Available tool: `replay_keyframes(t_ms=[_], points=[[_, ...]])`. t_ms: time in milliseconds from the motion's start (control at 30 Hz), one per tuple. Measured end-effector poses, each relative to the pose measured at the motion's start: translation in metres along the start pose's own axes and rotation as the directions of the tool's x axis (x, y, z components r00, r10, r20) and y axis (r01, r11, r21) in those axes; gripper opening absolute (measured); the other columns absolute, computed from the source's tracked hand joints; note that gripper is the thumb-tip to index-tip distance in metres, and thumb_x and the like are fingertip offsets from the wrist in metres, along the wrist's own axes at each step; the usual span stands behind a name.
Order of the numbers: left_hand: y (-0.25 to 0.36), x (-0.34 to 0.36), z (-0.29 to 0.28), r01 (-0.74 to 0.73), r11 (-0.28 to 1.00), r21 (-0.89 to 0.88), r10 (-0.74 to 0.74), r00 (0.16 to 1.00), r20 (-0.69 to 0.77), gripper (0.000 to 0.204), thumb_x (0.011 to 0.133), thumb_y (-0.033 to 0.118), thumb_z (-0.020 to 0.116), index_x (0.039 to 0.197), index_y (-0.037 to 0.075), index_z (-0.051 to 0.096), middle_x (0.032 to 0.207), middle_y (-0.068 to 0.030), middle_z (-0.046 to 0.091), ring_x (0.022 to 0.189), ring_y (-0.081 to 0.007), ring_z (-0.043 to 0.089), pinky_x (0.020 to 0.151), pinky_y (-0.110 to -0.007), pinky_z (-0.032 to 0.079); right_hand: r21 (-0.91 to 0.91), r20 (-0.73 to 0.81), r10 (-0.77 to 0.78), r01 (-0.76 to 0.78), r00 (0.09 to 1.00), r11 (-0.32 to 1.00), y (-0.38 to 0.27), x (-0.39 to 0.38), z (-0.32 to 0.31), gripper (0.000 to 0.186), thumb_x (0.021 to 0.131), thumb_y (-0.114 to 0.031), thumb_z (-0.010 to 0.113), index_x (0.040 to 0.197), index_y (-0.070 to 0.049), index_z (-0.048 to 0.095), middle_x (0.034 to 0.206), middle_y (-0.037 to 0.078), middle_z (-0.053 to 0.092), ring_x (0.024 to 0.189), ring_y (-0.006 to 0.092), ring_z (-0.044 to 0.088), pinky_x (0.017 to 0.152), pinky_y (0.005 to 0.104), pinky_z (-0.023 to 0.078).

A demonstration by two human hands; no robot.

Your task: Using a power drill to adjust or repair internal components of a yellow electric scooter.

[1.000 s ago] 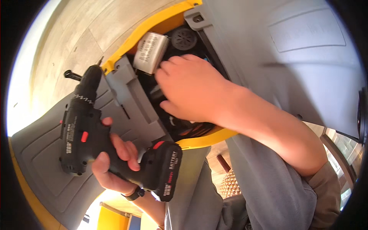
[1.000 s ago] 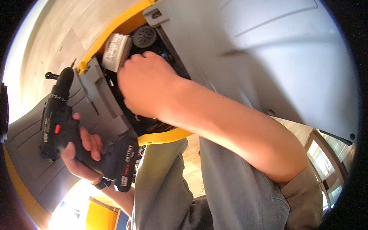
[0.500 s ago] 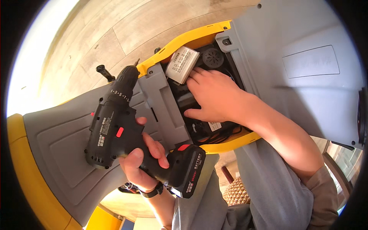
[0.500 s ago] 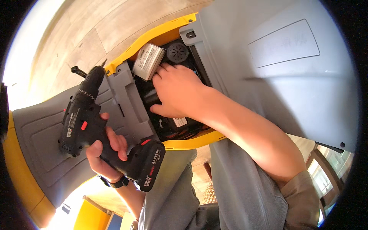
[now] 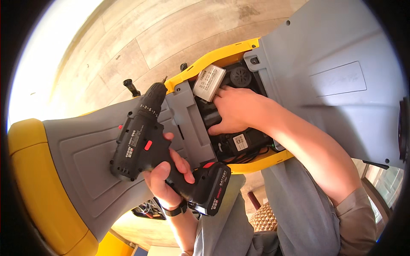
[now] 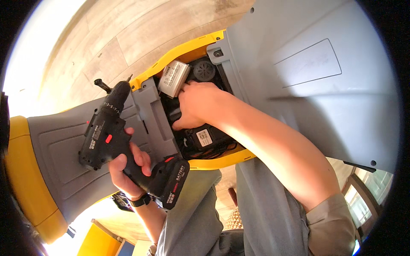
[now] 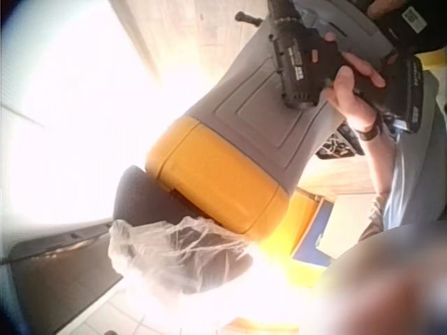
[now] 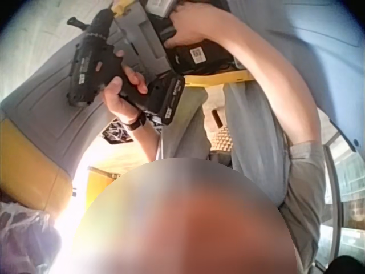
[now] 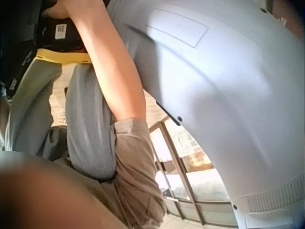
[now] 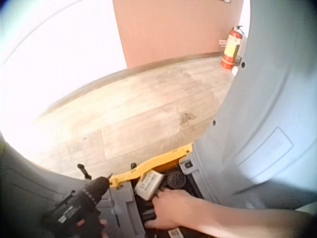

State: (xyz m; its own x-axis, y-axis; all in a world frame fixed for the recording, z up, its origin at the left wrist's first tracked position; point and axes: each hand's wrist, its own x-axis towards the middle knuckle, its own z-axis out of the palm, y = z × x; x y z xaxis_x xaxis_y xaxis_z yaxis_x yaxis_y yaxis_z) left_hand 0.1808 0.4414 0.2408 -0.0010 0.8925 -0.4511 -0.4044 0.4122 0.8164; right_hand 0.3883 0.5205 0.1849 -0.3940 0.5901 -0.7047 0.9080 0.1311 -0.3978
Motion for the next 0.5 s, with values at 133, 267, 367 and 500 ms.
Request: replay_keyframes(t_ms=[133, 267, 367, 500], points=[[0.002, -0.002, 0.001, 0.021, 0.999, -0.036, -0.022, 0.999, -0.039, 0.063, 0.077, 0.021, 0.06, 0.127, -0.015, 0.046, 0.061, -0.0125, 0.054, 0.039, -0.0203, 0.05, 0.04, -0.029, 0.045, 0.001, 0.057, -0.01, 0.01, 0.998, 1.0, -0.002, 0.0, -0.004, 0.09, 0.079, -0.062, 0.066, 0.134, 0.008, 0.053, 0.144, 0.02, 0.051, 0.133, 0.0341, 0.049, 0.109, 0.0423, 0.045], [-0.001, -0.002, 0.002, 0.02, 1.0, 0.003, -0.02, 0.999, -0.038, 0.063, 0.08, 0.023, 0.059, 0.129, -0.014, 0.045, 0.062, -0.0111, 0.053, 0.039, -0.0196, 0.049, 0.04, -0.028, 0.042, 0.028, -0.013, -0.034, 0.035, 0.999, 0.999, 0.007, -0.001, 0.006, 0.09, 0.079, -0.061, 0.067, 0.134, 0.009, 0.052, 0.143, 0.021, 0.051, 0.132, 0.0342, 0.049, 0.108, 0.042, 0.045], [0.001, -0.003, -0.001, 0.005, 0.999, 0.034, -0.004, 1.0, -0.015, 0.063, 0.085, 0.026, 0.058, 0.131, -0.013, 0.044, 0.062, -0.0098, 0.052, 0.04, -0.0188, 0.048, 0.041, -0.027, 0.041, 0.035, -0.068, -0.103, 0.106, 0.992, 0.994, 0.008, 0.001, 0.006, 0.09, 0.078, -0.06, 0.068, 0.133, 0.01, 0.052, 0.142, 0.022, 0.051, 0.13, 0.0358, 0.05, 0.108, 0.0427, 0.045], [-0.001, 0.0, 0.002, 0.005, 0.999, 0.043, -0.004, 1.0, -0.017, 0.063, 0.085, 0.027, 0.058, 0.132, -0.013, 0.044, 0.062, -0.0095, 0.052, 0.04, -0.0183, 0.048, 0.041, -0.027, 0.041, 0.062, -0.032, -0.113, 0.115, 0.993, 0.991, 0.013, 0.002, 0.007, 0.089, 0.079, -0.059, 0.069, 0.133, 0.01, 0.052, 0.141, 0.023, 0.052, 0.129, 0.0375, 0.05, 0.108, 0.0435, 0.045]])
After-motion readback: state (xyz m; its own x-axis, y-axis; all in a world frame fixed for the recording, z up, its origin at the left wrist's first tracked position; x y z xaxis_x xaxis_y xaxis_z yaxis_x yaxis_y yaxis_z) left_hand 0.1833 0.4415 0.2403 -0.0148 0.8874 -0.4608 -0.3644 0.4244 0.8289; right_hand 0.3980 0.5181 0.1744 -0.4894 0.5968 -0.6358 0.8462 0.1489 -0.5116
